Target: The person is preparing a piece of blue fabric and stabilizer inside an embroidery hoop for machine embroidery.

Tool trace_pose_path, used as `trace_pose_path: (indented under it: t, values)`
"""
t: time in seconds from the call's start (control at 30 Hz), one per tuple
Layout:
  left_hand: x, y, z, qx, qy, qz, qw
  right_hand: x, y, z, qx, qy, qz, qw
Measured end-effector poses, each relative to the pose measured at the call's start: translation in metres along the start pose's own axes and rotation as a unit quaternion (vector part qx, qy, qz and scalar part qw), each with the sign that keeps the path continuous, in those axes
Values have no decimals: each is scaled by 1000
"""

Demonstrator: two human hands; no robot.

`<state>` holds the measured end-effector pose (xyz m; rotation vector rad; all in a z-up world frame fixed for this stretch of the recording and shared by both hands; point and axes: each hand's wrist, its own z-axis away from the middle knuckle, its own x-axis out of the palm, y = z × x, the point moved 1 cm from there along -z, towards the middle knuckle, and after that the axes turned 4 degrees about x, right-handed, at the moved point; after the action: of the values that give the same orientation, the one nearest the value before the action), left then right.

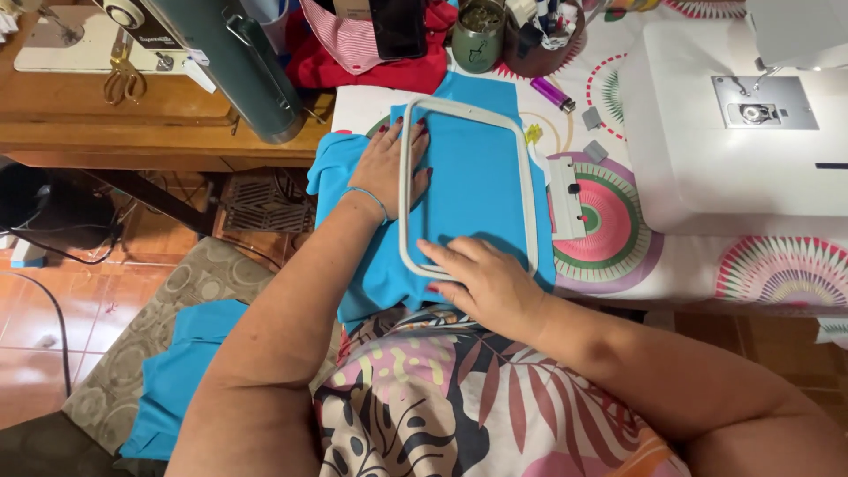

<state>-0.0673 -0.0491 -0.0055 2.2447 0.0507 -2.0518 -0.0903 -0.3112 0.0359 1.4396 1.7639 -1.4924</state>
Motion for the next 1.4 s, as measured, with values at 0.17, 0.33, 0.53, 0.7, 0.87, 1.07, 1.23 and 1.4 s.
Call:
trace_pose_path:
  t: [0.17, 0.33, 0.53, 0.7, 0.87, 1.07, 1.23, 1.4]
  values:
    - [-2, 0, 0, -2, -15, -13, 1000, -51, 44, -42, 112, 8, 23, 993]
    - [-5, 3, 2, -13, -26, -30, 999, -93, 150, -85, 219, 4, 308, 926]
    - [-3, 1, 0, -8, -27, -11, 1000, -75, 187, -90, 290, -88, 304, 903]
    - [2, 0, 0, -1, -20, -14, 1000, -78, 194, -84, 306, 5, 175, 936]
    - [-1, 1, 2, -1, -24, -9, 1000, -109, 167, -87, 327, -27, 284, 901]
    - [2, -1, 0, 0, -21, -10, 1000, -62, 149, -72, 74, 60, 378, 921]
    - [-1, 1, 0, 0, -16, -7, 1000, -58, 124, -61, 94, -24, 339, 936]
    - [7, -3, -2, 0, -10, -13, 1000, -59, 141, -66, 213, -155, 274, 925]
